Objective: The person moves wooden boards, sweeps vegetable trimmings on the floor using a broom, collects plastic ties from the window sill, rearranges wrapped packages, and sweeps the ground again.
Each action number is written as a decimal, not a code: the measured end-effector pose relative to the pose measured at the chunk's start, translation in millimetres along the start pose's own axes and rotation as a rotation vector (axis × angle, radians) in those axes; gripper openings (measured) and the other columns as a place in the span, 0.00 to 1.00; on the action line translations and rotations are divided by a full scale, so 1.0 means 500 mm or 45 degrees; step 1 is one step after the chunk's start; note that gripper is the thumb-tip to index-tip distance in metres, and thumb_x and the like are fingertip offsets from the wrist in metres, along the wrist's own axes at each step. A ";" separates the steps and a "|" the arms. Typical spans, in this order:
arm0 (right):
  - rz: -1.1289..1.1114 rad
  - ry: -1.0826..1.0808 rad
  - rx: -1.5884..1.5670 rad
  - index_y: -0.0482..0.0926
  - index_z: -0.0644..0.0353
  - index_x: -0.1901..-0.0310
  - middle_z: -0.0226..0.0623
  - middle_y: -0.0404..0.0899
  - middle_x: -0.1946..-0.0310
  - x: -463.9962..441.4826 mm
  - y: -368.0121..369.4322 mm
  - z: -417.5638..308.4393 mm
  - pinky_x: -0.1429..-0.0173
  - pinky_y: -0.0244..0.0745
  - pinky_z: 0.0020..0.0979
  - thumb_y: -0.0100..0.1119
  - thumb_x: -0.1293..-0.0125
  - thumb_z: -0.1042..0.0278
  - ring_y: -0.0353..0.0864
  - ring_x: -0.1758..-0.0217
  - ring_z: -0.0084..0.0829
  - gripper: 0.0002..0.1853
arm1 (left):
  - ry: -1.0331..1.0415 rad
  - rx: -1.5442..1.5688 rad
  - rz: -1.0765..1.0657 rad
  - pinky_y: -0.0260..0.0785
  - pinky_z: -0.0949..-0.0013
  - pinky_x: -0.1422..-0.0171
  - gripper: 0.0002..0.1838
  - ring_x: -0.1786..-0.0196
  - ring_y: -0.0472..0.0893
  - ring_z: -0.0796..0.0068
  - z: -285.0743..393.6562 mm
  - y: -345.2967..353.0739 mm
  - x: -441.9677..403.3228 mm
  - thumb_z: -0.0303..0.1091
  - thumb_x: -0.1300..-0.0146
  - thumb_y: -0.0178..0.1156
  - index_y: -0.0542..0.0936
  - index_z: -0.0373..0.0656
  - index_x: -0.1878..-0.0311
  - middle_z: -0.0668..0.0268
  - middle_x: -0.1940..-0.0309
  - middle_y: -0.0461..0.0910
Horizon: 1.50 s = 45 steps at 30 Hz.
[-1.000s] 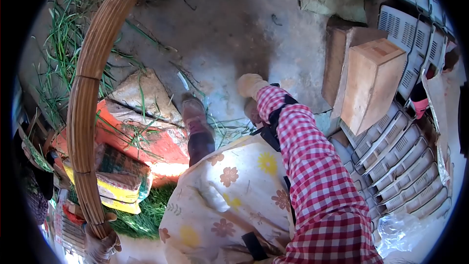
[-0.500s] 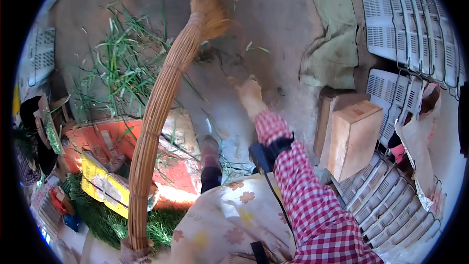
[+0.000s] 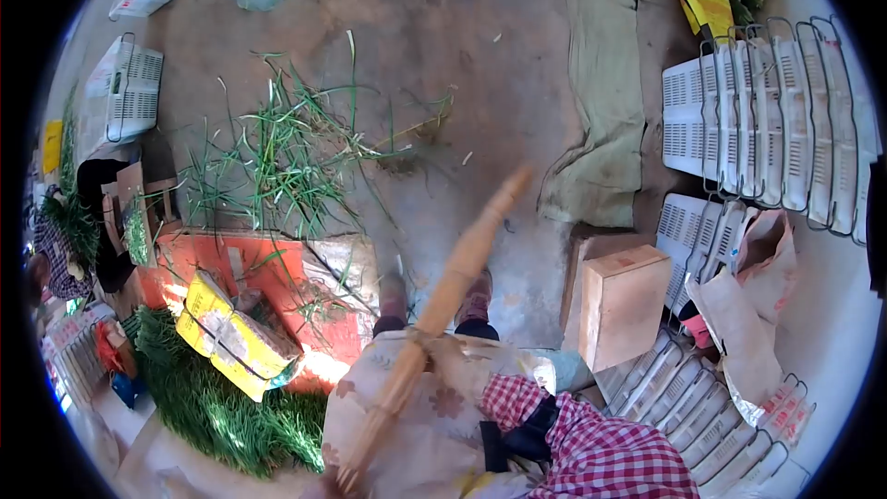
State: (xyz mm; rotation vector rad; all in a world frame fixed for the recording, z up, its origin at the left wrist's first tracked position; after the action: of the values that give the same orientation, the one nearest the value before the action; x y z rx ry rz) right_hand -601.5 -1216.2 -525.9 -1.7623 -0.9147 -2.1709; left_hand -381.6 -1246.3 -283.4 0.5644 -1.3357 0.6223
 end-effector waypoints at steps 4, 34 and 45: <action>0.271 -0.151 -0.478 0.68 0.66 0.54 0.42 0.74 0.62 -0.023 -0.067 -0.014 0.58 0.73 0.35 0.57 0.43 0.57 0.74 0.60 0.35 0.22 | 0.243 -0.475 -0.497 0.72 0.71 0.77 0.13 0.77 0.78 0.66 0.230 0.034 -0.093 0.28 0.41 0.51 0.68 0.32 0.54 0.55 0.74 0.75; -0.033 -0.786 -0.494 0.69 0.62 0.65 0.36 0.71 0.75 -0.181 0.319 -0.608 0.64 0.74 0.33 0.48 0.38 0.54 0.73 0.73 0.32 0.16 | 0.226 0.455 -0.530 0.63 0.78 0.82 0.11 0.84 0.70 0.80 0.819 -0.202 -0.320 0.33 0.41 0.49 0.71 0.34 0.61 0.62 0.77 0.74; -0.382 -0.217 -0.253 0.72 0.56 0.68 0.32 0.74 0.79 0.057 0.643 -0.653 0.70 0.73 0.30 0.59 0.45 0.55 0.74 0.78 0.29 0.14 | 0.103 0.585 -0.287 0.65 0.77 0.83 0.15 0.84 0.73 0.74 0.888 -0.159 -0.014 0.37 0.44 0.55 0.71 0.40 0.56 0.65 0.77 0.75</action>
State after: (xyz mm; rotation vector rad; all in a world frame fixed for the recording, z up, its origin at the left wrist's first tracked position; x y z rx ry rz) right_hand -709.4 -1650.5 -423.2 -2.0444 -1.0997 -2.3950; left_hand -639.7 -1611.8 -225.5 1.0358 -1.0348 0.7601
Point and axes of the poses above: each hand's wrist, its own x-axis away from the middle knuckle, its own y-axis out of the palm, z = x × y, the point moved 6 cm from there along -x, towards the middle knuckle
